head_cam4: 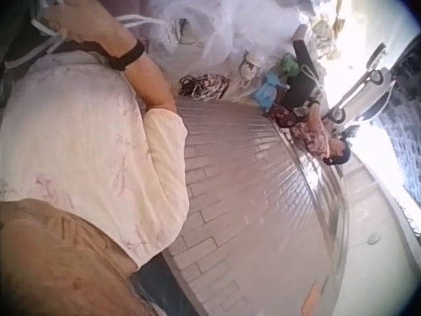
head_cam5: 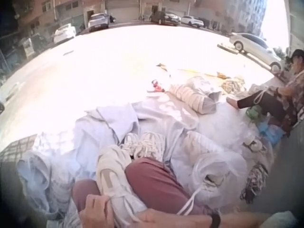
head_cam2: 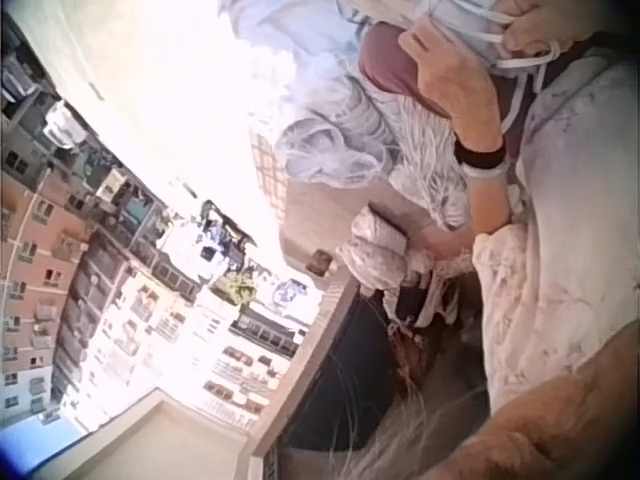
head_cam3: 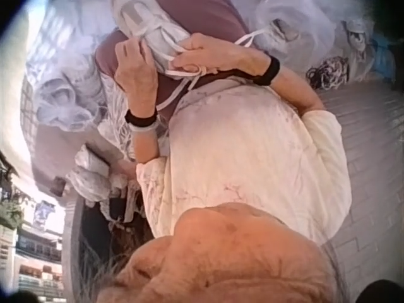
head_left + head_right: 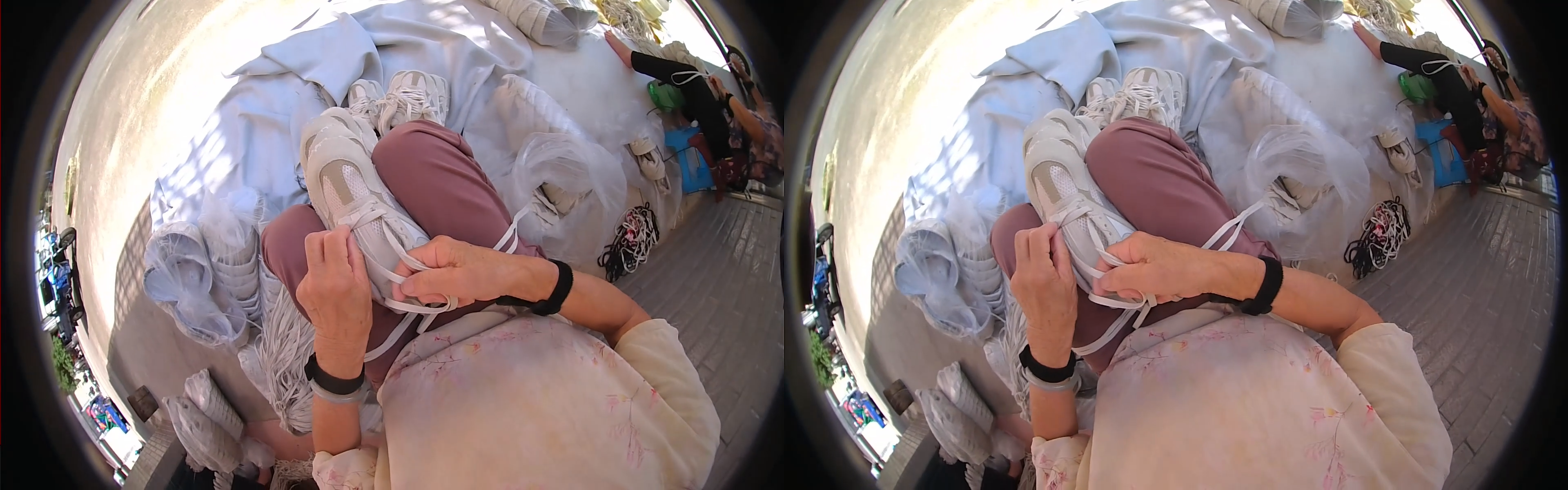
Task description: Lacing a pair of white sneakers while sitting outdoors.
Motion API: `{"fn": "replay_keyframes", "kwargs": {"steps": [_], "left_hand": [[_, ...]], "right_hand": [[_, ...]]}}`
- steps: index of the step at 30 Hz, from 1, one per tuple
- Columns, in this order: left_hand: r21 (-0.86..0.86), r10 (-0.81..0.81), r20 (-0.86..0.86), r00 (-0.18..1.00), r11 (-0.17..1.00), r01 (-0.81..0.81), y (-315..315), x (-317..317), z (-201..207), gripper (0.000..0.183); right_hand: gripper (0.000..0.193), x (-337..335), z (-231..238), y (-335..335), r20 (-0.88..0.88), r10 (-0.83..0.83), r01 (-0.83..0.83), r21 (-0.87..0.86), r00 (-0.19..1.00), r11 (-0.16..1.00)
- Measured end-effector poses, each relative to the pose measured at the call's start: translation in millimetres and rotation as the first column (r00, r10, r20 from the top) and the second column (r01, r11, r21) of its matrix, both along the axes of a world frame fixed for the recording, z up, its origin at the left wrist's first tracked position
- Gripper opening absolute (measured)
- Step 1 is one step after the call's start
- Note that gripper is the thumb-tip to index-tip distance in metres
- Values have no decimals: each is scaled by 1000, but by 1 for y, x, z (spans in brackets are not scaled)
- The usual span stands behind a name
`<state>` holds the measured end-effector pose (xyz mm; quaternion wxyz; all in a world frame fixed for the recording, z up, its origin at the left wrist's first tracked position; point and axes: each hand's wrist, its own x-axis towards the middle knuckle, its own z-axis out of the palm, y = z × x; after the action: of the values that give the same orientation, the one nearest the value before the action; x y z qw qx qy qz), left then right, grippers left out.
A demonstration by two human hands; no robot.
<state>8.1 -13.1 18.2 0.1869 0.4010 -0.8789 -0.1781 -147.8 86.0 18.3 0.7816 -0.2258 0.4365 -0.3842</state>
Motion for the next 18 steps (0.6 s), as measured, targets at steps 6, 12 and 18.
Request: {"fn": "replay_keyframes", "kwargs": {"steps": [6, 12, 18], "left_hand": [[-11, -1, 41, 999, 1000, 2, -4, 2, -4, 9], [632, 86, -152, 985, 774, 30, -34, 11, 6, 14], [849, 192, -76, 978, 527, -38, -36, 19, 1, 21]], "right_hand": [[27, 5, -2, -2, -41, 48, -48, 11, 998, 999], [23, 3, -3, -2, -30, 42, -42, 29, 999, 999], [22, 4, -2, -4, -38, 40, -41, -17, 998, 999]]}}
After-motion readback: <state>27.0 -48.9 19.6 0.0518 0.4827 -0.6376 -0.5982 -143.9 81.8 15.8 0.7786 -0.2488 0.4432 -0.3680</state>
